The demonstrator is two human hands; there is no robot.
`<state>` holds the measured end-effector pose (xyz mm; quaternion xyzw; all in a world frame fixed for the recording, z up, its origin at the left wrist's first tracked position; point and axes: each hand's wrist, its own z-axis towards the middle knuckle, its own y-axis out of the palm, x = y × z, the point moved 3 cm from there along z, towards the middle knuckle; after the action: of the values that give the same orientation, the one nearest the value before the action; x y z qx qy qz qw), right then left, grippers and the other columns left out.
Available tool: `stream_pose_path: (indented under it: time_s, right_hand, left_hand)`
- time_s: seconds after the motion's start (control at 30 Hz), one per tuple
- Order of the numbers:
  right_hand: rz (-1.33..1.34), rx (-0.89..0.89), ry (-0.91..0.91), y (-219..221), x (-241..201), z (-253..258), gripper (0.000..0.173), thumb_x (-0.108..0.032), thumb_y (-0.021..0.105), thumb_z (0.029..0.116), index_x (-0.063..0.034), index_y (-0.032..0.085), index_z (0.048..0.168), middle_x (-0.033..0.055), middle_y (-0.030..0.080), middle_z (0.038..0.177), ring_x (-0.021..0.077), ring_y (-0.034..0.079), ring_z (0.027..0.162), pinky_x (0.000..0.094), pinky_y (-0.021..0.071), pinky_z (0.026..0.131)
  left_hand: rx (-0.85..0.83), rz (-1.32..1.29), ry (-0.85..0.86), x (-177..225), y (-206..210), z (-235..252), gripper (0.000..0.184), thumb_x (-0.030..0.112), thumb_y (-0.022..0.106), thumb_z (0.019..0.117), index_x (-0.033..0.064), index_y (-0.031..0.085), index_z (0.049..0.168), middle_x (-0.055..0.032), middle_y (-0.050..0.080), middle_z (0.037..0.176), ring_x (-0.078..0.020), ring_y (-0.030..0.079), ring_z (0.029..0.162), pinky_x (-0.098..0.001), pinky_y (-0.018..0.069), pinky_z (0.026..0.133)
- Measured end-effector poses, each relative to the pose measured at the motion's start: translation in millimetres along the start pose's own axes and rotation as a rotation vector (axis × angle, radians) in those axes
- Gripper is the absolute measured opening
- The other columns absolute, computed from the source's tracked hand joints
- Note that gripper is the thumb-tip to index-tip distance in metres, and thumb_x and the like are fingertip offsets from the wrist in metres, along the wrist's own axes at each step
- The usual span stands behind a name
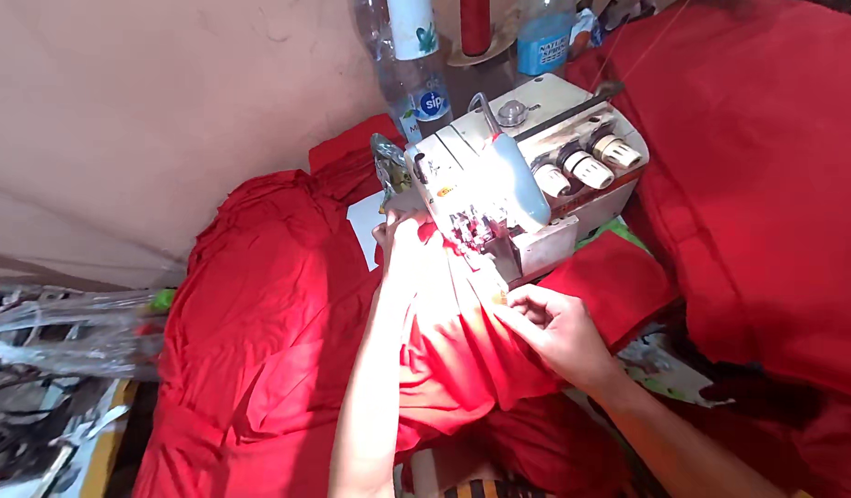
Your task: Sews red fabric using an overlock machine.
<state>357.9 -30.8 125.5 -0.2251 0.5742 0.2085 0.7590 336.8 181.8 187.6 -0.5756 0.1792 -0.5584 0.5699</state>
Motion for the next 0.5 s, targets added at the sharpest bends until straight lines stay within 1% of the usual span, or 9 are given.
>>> stream_pose_path:
  time_s: [0.07, 0.13, 0.2, 0.27, 0.3, 0.33, 0.37, 0.43, 0.5]
  right_hand:
    - [-0.039, -0.003, -0.033, -2, -3, -9, 0.024, -0.018, 0.073, 0.0853, -0.0036, 0.066, 0.104, -0.0048, 0.065, 0.082, -0.0085, 0.057, 0.066, 0.0072, 0.0474, 0.059]
    - [-0.123, 0.017, -0.108, -1, -2, -17, 0.028, -0.023, 0.073, 0.0848, -0.001, 0.065, 0.101, 0.0026, 0.064, 0.088, -0.0048, 0.054, 0.068, 0.0086, 0.0428, 0.058]
    - [-0.17, 0.017, -0.144, -1, 0, -20, 0.025, -0.024, 0.071, 0.0876, -0.0014, 0.065, 0.096, 0.005, 0.063, 0.086, -0.0032, 0.052, 0.067, 0.0094, 0.0412, 0.058]
    - [-0.159, -0.018, -0.122, -4, 1, -23, 0.023, -0.022, 0.068, 0.0894, -0.0007, 0.066, 0.098, 0.0052, 0.064, 0.087, -0.0022, 0.055, 0.069, 0.0105, 0.0439, 0.06]
    - [-0.126, -0.046, -0.092, -7, 2, -24, 0.023, -0.021, 0.067, 0.0905, -0.0007, 0.066, 0.101, 0.0044, 0.065, 0.088, -0.0025, 0.056, 0.07, 0.0107, 0.0455, 0.061]
    - [-0.074, -0.081, -0.048, -9, 3, -26, 0.023, -0.021, 0.065, 0.092, -0.0015, 0.065, 0.105, 0.0024, 0.065, 0.09, -0.0037, 0.058, 0.072, 0.0104, 0.0473, 0.061]
    - [-0.003, -0.121, 0.001, -12, 4, -28, 0.023, -0.02, 0.064, 0.0931, -0.0027, 0.065, 0.107, -0.0005, 0.065, 0.09, -0.0054, 0.059, 0.072, 0.0097, 0.0484, 0.061]
    - [0.147, -0.201, 0.081, -14, 4, -30, 0.018, -0.017, 0.063, 0.0945, -0.005, 0.064, 0.108, -0.005, 0.065, 0.091, -0.0065, 0.06, 0.071, 0.0104, 0.0502, 0.06]
    - [0.232, -0.251, 0.11, -13, 1, -30, 0.014, -0.013, 0.061, 0.0943, -0.0063, 0.064, 0.106, -0.0075, 0.066, 0.089, -0.0067, 0.06, 0.07, 0.0107, 0.0505, 0.062]
  left_hand:
    - [0.013, 0.002, -0.02, -1, 3, 1, 0.014, 0.019, 0.07, 0.0938, 0.0073, 0.076, 0.099, -0.0085, 0.071, 0.101, -0.0286, 0.058, 0.111, -0.0575, 0.0328, 0.101]
    - [0.082, 0.001, -0.009, 1, 2, -4, 0.015, 0.02, 0.071, 0.0926, 0.0077, 0.076, 0.1, -0.0088, 0.071, 0.102, -0.0288, 0.059, 0.11, -0.057, 0.0335, 0.098]
    - [0.15, 0.04, 0.012, 7, -6, -22, 0.027, 0.022, 0.07, 0.0936, 0.0069, 0.068, 0.116, -0.0162, 0.065, 0.118, -0.0368, 0.057, 0.119, -0.0637, 0.0382, 0.097]
    - [0.267, 0.056, 0.002, 22, -22, -48, 0.042, 0.021, 0.069, 0.0924, 0.0017, 0.064, 0.129, -0.0223, 0.061, 0.126, -0.0403, 0.056, 0.12, -0.0613, 0.043, 0.094]
    - [0.355, 0.015, 0.032, 32, -29, -69, 0.042, 0.021, 0.07, 0.0886, -0.0006, 0.065, 0.125, -0.0206, 0.064, 0.121, -0.0343, 0.06, 0.114, -0.053, 0.0474, 0.093]
    - [0.412, -0.056, 0.064, 41, -30, -94, 0.036, 0.021, 0.072, 0.0856, -0.0011, 0.068, 0.114, -0.0149, 0.066, 0.11, -0.0215, 0.063, 0.104, -0.0372, 0.052, 0.09]
    - [0.432, -0.128, 0.098, 50, -24, -120, 0.024, 0.018, 0.071, 0.0837, -0.002, 0.068, 0.097, -0.0108, 0.067, 0.094, -0.0111, 0.064, 0.089, -0.0236, 0.0542, 0.081]
    - [0.315, -0.238, 0.13, 64, 5, -164, 0.022, 0.02, 0.074, 0.083, 0.0012, 0.064, 0.077, -0.0061, 0.063, 0.073, -0.006, 0.061, 0.068, -0.0171, 0.0519, 0.064]
    - [0.269, -0.177, 0.144, 68, 41, -188, 0.031, 0.031, 0.078, 0.0775, 0.0033, 0.063, 0.077, -0.0043, 0.061, 0.069, -0.0086, 0.059, 0.063, -0.0188, 0.0504, 0.059]
